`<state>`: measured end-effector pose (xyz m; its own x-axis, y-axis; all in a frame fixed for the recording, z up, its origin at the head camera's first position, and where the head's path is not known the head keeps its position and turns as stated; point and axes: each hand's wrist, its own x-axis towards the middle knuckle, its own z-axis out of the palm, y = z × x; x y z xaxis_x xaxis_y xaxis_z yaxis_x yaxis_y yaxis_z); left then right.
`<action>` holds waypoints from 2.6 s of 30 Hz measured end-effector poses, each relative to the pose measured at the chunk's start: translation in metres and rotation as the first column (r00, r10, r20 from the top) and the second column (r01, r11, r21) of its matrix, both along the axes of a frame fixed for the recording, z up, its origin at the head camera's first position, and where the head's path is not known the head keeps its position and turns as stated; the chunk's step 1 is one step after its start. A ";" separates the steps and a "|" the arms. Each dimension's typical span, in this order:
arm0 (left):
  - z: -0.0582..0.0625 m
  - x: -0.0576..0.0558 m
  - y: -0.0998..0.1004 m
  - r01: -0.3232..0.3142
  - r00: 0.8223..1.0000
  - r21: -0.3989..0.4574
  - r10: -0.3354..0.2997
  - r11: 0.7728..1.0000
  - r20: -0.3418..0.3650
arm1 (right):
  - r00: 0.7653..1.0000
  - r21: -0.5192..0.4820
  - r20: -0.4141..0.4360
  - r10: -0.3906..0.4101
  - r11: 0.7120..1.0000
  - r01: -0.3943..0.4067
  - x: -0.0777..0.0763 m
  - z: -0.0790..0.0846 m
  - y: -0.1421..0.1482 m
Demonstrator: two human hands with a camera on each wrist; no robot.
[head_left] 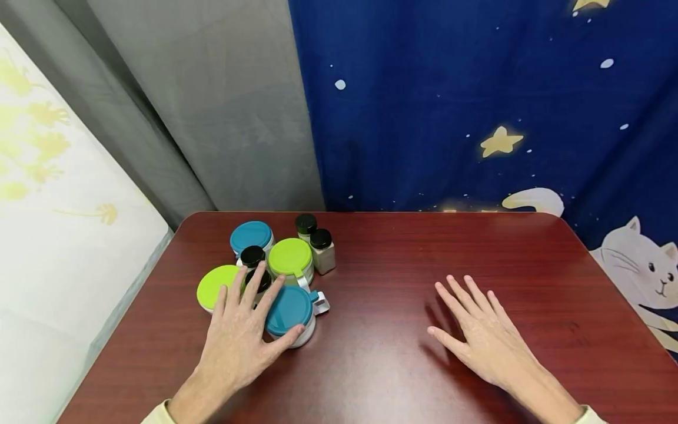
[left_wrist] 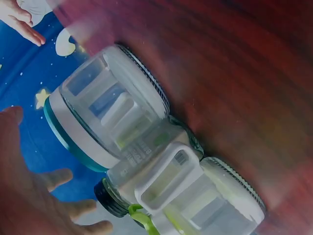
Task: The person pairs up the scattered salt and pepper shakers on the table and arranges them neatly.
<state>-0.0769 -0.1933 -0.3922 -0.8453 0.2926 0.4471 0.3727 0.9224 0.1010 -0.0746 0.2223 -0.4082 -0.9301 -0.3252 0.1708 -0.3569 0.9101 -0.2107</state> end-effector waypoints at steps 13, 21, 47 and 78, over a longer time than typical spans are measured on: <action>0.009 0.018 0.005 0.058 0.998 0.028 -0.057 0.998 -0.027 | 0.971 0.003 -0.118 0.209 0.978 -0.210 -0.023 0.016 -0.065; 0.006 0.024 0.008 0.095 0.994 -0.113 -0.089 0.989 0.062 | 0.934 -0.007 -0.138 0.331 0.942 -0.335 -0.096 0.030 -0.140; 0.004 0.020 0.019 0.179 0.940 0.253 -0.241 0.951 0.240 | 0.927 -0.434 -0.001 0.374 0.835 -0.337 -0.124 -0.002 -0.158; -0.021 0.006 0.039 -0.052 0.876 0.450 -0.175 0.891 0.449 | 0.877 -0.678 -0.051 0.477 0.628 -0.381 -0.057 -0.012 -0.127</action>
<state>-0.0713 -0.1540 -0.4129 -0.9701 0.2223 0.0978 0.2304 0.7147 0.6604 -0.1315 0.0953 -0.4204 -0.7416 -0.5432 0.3936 -0.5988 0.2716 -0.7535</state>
